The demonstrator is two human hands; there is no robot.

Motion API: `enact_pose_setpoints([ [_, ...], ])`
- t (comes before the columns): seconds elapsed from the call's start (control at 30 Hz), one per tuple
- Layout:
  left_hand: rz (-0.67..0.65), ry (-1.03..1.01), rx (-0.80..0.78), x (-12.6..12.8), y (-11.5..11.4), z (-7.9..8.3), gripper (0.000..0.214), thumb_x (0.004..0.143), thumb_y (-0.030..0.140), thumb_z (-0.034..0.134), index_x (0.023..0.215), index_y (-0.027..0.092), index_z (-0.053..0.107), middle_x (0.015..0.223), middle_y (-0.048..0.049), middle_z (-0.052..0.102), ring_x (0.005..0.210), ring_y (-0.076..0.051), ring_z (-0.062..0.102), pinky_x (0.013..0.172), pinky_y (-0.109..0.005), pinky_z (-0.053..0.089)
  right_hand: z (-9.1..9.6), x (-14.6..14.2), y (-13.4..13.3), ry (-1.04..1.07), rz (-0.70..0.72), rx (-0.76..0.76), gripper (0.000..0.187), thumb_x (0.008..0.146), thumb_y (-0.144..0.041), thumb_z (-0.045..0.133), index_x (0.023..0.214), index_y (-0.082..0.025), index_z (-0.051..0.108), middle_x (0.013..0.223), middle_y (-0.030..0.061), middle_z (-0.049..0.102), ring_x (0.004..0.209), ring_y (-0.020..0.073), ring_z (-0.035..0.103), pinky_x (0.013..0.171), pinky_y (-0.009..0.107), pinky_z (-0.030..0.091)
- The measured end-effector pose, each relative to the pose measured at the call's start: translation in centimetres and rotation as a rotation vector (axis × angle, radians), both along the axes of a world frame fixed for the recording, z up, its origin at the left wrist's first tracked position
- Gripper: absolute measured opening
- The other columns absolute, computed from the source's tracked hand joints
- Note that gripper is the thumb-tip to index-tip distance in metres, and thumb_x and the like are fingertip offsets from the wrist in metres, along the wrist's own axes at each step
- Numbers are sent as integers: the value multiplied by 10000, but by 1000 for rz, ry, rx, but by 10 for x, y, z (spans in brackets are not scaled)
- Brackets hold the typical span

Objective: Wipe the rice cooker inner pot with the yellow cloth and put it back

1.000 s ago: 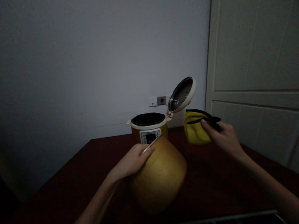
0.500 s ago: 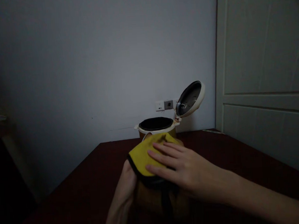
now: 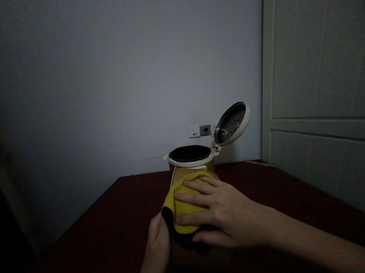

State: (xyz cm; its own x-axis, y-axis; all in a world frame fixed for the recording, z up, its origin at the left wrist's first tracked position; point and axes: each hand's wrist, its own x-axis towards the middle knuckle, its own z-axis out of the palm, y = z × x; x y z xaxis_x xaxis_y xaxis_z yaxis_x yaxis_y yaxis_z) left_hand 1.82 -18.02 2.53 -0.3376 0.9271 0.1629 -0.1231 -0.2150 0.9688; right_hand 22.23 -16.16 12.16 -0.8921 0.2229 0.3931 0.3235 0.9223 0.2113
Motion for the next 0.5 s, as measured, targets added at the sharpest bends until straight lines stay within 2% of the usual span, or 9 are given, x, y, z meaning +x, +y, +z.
enact_pose_setpoints([
  [0.13,-47,80,55,4,-3,7,556,711,591,607,1012,133,699,1105,-116,681,1114,-300,547,884,-310,459,2,-2,17,100,22,-18,419,883,-513,464,1250,-329,548,1424,34,407,1295,240,381,1056,424,304],
  [0.27,-180,38,134,16,-9,15,492,742,565,594,990,156,710,1031,-101,709,1007,-282,607,854,-316,471,12,-1,38,166,78,-128,408,838,-489,556,1179,-273,617,1371,42,476,1270,180,426,1066,327,315],
  [0.4,-178,-24,87,22,-14,14,488,702,583,624,931,164,723,853,-81,736,812,-251,655,673,-284,513,23,4,66,188,152,-409,401,812,-449,610,1168,-263,618,1333,42,517,1218,157,489,1044,304,345],
  [0.5,-93,-64,10,23,-18,14,527,618,637,660,832,159,727,694,-64,724,670,-230,651,538,-263,499,25,10,90,181,280,-643,368,826,-376,615,1177,-264,602,1302,35,546,1239,149,466,1057,324,326],
])
